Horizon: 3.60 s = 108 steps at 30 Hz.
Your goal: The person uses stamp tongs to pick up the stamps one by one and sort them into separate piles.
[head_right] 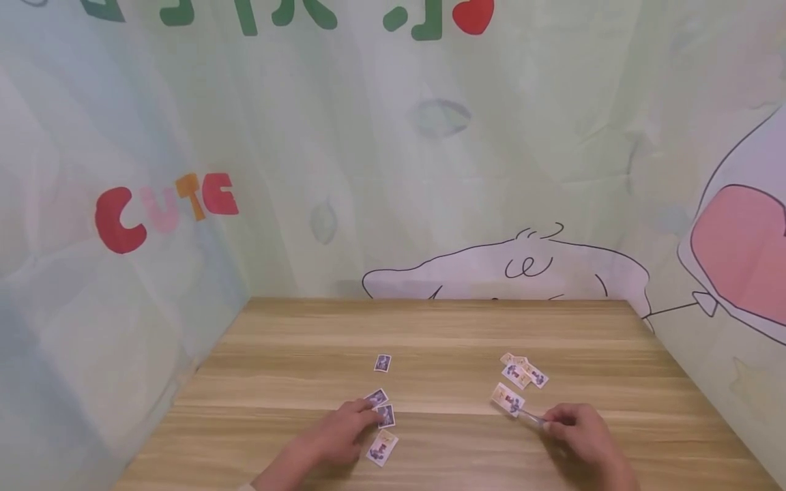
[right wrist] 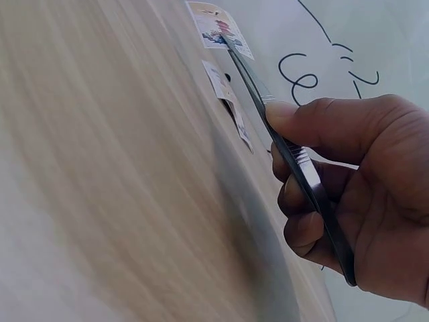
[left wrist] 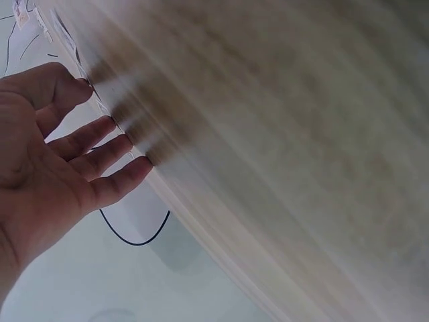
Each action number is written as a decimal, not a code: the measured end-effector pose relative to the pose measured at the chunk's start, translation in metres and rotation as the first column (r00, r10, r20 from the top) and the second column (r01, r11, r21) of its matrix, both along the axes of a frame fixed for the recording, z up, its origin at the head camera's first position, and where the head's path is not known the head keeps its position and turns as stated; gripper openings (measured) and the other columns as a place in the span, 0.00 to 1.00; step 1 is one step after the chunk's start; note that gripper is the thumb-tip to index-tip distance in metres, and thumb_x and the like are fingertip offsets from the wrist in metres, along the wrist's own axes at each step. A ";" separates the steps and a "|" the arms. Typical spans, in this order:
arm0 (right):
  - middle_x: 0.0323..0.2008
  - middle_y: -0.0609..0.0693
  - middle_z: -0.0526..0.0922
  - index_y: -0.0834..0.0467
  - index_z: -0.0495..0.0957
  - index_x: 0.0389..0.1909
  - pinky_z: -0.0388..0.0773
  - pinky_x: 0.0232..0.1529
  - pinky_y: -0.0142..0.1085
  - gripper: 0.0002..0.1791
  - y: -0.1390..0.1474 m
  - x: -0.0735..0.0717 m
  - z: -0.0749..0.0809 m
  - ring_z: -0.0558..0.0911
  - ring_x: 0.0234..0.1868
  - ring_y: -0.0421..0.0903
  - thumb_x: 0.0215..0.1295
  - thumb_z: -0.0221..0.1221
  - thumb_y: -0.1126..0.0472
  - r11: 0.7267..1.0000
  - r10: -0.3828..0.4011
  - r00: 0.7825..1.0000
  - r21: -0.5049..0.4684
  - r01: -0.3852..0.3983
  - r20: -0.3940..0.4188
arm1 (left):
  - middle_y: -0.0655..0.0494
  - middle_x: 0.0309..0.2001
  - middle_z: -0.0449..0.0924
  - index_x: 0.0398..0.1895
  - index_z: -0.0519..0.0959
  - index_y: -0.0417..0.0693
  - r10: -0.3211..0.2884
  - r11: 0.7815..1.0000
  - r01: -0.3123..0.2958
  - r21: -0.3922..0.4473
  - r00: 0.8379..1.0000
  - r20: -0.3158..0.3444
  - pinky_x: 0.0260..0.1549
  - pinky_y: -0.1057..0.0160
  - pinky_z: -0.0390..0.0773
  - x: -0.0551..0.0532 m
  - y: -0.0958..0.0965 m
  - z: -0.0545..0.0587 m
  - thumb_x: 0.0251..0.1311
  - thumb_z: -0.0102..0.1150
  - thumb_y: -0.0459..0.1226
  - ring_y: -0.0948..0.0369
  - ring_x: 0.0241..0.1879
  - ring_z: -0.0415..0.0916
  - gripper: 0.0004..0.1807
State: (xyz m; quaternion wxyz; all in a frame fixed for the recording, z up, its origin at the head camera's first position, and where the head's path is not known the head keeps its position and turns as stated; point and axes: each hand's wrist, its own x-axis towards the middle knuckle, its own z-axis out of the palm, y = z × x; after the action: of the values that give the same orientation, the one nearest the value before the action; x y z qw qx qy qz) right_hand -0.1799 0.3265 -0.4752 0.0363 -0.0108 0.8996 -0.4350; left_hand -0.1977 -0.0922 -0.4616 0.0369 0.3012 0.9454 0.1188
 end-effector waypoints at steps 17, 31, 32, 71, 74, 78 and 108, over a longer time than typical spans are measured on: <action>0.27 0.52 0.78 0.70 0.78 0.35 0.72 0.29 0.35 0.08 0.017 -0.008 0.001 0.74 0.28 0.46 0.55 0.59 0.69 0.999 -0.046 0.999 0.001 0.046 -0.007 | 0.46 0.58 0.69 0.54 0.77 0.53 -0.020 1.000 0.019 -0.008 1.000 -0.020 0.50 0.53 0.72 0.001 0.001 -0.003 0.38 0.62 0.27 0.51 0.53 0.69 0.32; 0.27 0.54 0.78 0.70 0.78 0.33 0.69 0.31 0.36 0.07 0.033 -0.015 -0.002 0.73 0.29 0.46 0.56 0.57 0.69 0.994 -0.097 0.995 0.048 0.098 -0.017 | 0.45 0.55 0.70 0.51 0.78 0.52 -0.038 0.999 0.038 -0.008 0.999 -0.029 0.50 0.56 0.72 0.001 0.002 -0.002 0.37 0.63 0.27 0.51 0.51 0.70 0.30; 0.27 0.53 0.78 0.70 0.78 0.33 0.69 0.31 0.36 0.07 0.034 -0.016 -0.003 0.72 0.29 0.46 0.56 0.57 0.69 0.993 -0.104 0.995 0.048 0.104 -0.015 | 0.45 0.55 0.70 0.50 0.78 0.52 -0.038 0.999 0.038 -0.011 0.999 -0.030 0.50 0.56 0.72 0.001 0.002 -0.002 0.37 0.63 0.27 0.51 0.51 0.70 0.29; 0.29 0.53 0.79 0.67 0.78 0.32 0.72 0.33 0.45 0.11 0.035 -0.007 -0.005 0.75 0.32 0.50 0.56 0.59 0.61 0.964 -0.181 0.983 0.203 0.169 0.040 | 0.46 0.57 0.69 0.52 0.77 0.51 -0.026 0.999 0.025 -0.024 0.999 -0.035 0.53 0.55 0.70 0.005 0.003 -0.004 0.41 0.62 0.28 0.51 0.54 0.68 0.28; 0.30 0.55 0.79 0.68 0.78 0.34 0.72 0.35 0.48 0.13 0.035 -0.006 -0.006 0.76 0.34 0.53 0.56 0.59 0.60 0.963 -0.208 0.974 0.191 0.189 0.085 | 0.45 0.57 0.69 0.52 0.77 0.51 -0.027 0.999 0.026 -0.027 0.999 -0.033 0.53 0.55 0.70 0.005 0.003 -0.003 0.43 0.62 0.29 0.51 0.54 0.68 0.27; 0.32 0.58 0.79 0.69 0.78 0.36 0.71 0.38 0.53 0.15 0.036 -0.007 -0.005 0.76 0.37 0.57 0.56 0.60 0.60 0.963 -0.214 0.973 0.186 0.195 0.087 | 0.46 0.57 0.69 0.53 0.77 0.50 -0.033 0.999 0.033 -0.020 0.999 -0.040 0.53 0.55 0.70 0.005 0.003 -0.002 0.47 0.60 0.30 0.51 0.54 0.68 0.25; 0.33 0.54 0.80 0.70 0.78 0.39 0.72 0.34 0.35 0.13 -0.005 -0.009 0.004 0.75 0.33 0.45 0.51 0.60 0.71 1.000 -0.016 0.998 0.018 0.017 -0.056 | 0.46 0.56 0.69 0.53 0.77 0.50 -0.027 0.999 0.026 -0.019 0.998 -0.051 0.51 0.56 0.71 0.002 0.005 -0.003 0.40 0.62 0.28 0.52 0.52 0.68 0.29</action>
State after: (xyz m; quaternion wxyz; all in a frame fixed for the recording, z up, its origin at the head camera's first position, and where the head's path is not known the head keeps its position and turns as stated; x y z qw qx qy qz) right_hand -0.1889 0.3213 -0.4711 0.0079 -0.0153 0.9044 -0.4264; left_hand -0.1960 -0.0868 -0.4646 0.0171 0.3162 0.9430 0.1019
